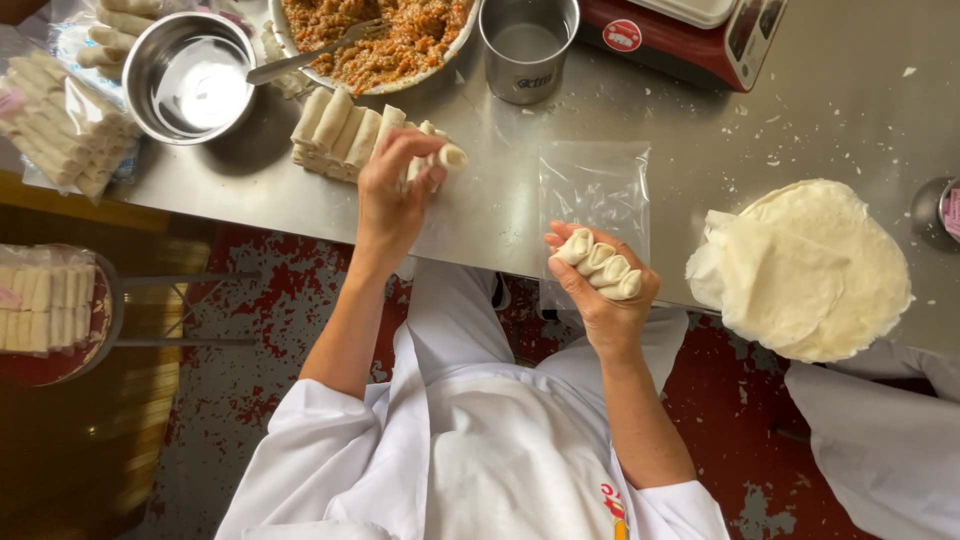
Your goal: Filling and rolling spring rolls, then packaging multiple finished rolls into plastic sleeves.
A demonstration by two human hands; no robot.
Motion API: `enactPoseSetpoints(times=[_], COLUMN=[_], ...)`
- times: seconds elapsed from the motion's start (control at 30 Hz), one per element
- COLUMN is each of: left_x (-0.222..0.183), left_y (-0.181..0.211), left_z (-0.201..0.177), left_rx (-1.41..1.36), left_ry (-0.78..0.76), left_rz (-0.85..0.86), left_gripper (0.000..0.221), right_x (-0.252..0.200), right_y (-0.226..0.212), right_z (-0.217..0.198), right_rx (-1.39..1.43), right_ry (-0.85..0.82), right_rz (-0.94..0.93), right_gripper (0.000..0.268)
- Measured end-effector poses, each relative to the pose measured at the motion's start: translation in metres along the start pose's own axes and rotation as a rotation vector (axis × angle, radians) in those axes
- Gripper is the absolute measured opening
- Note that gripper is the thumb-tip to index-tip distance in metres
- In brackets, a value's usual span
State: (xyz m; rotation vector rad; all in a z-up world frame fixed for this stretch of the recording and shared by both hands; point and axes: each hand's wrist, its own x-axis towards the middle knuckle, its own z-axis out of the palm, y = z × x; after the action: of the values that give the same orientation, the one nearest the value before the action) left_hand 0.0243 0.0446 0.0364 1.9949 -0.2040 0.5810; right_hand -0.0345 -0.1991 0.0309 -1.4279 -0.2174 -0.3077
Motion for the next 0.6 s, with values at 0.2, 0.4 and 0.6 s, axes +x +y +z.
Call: enactPoseSetpoints(times=[0.2,0.4,0.6], left_x=[-0.023,-0.053,-0.057], left_y=[0.029,0.047,0.066], left_z=[0.021,0.054,0.053], left_rx=[-0.528,-0.609,-0.256], left_ry=[-0.138,-0.204,-0.188], left_rz=[-0.098,-0.246,0.069], left_gripper=[0.029,0.02,0.032], right_x=[0.007,-0.006,-0.02], right_y=[-0.016,0.064,0.086], right_z=[0.015,-0.019,-0.037], right_rx=[0.09,0.232,0.301], right_ry=[-0.099,-0.026,0.034], right_rz=[-0.028,0.187,0.332], right_gripper=[0.037,0.025,0.015])
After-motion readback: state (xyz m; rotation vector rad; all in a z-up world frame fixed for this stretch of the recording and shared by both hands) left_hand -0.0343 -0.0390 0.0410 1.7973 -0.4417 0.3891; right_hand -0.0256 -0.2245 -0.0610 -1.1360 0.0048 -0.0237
